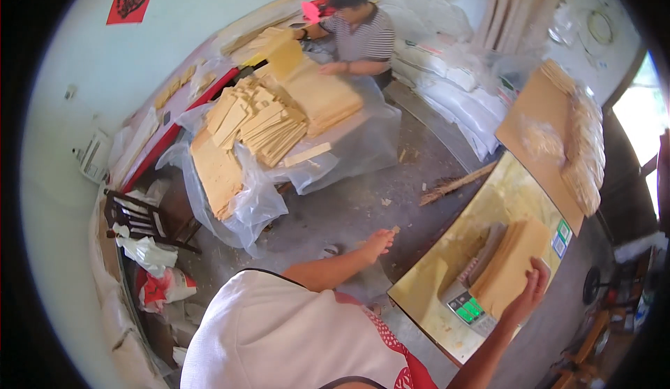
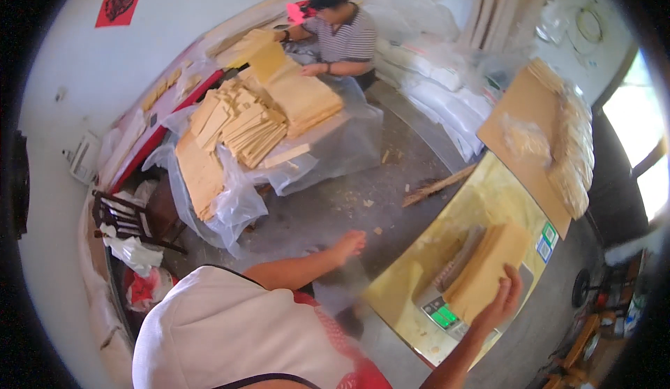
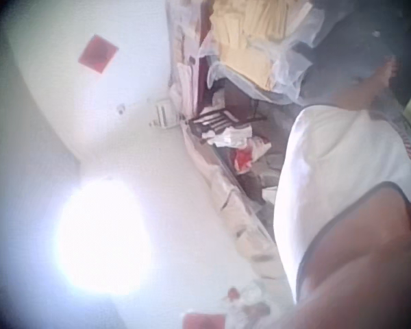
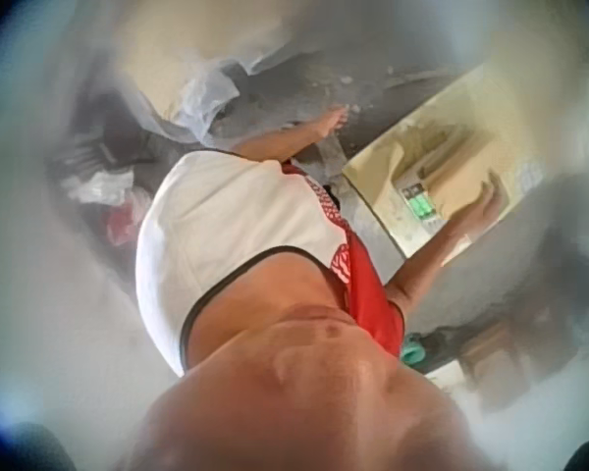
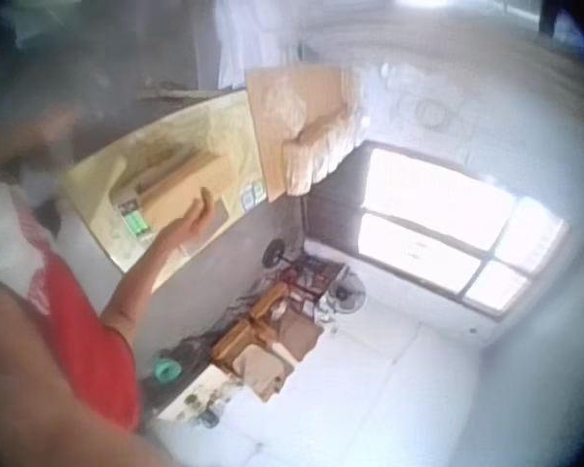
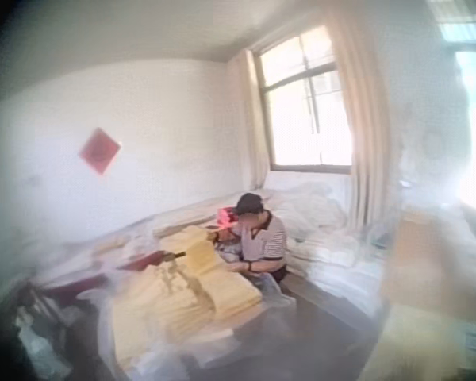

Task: The person folds thin food sheets by hand, stacks them together, weighs bundles of the sheets on a digital scale, and opens a plastic bag.

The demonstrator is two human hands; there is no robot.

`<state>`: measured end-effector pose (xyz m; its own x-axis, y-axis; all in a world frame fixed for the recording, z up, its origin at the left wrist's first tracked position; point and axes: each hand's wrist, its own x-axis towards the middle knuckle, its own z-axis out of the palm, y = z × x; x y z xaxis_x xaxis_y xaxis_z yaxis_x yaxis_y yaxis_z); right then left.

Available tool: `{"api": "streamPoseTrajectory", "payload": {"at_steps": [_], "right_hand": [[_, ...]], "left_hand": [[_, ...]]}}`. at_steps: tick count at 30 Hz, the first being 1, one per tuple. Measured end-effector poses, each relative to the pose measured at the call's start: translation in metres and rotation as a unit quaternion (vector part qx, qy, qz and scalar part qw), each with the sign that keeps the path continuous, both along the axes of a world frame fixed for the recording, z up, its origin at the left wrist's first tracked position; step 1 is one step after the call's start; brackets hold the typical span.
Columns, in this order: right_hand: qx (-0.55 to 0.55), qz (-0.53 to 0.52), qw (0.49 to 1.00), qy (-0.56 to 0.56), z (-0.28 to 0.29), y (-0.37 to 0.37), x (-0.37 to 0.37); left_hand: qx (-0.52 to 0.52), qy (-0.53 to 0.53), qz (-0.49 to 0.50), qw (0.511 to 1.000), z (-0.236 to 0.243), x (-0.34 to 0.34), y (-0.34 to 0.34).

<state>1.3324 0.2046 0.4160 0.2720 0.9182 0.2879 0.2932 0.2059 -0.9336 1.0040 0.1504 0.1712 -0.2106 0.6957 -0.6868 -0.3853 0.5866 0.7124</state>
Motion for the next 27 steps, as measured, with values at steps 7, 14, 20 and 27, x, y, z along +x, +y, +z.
{"api": "streamPoseTrajectory", "payload": {"at_steps": [7,14,20,27], "right_hand": [[-0.087,0.317,0.944,-0.004,-0.057,-0.011,-0.234],[-0.182,0.475,0.843,-0.176,-0.178,-0.05,-0.456],[-0.085,0.559,0.739,-0.368,-0.216,-0.021,-0.616],[0.002,0.557,0.537,-0.634,-0.299,0.072,-0.684]], "left_hand": [[0.053,-0.048,-0.078,0.994,-0.017,-0.093,-0.007],[0.102,0.011,0.001,0.995,-0.042,-0.327,-0.06],[0.025,0.098,0.321,0.942,0.011,-0.537,-0.184],[-0.043,0.089,0.444,0.89,0.007,-0.549,-0.244]]}}
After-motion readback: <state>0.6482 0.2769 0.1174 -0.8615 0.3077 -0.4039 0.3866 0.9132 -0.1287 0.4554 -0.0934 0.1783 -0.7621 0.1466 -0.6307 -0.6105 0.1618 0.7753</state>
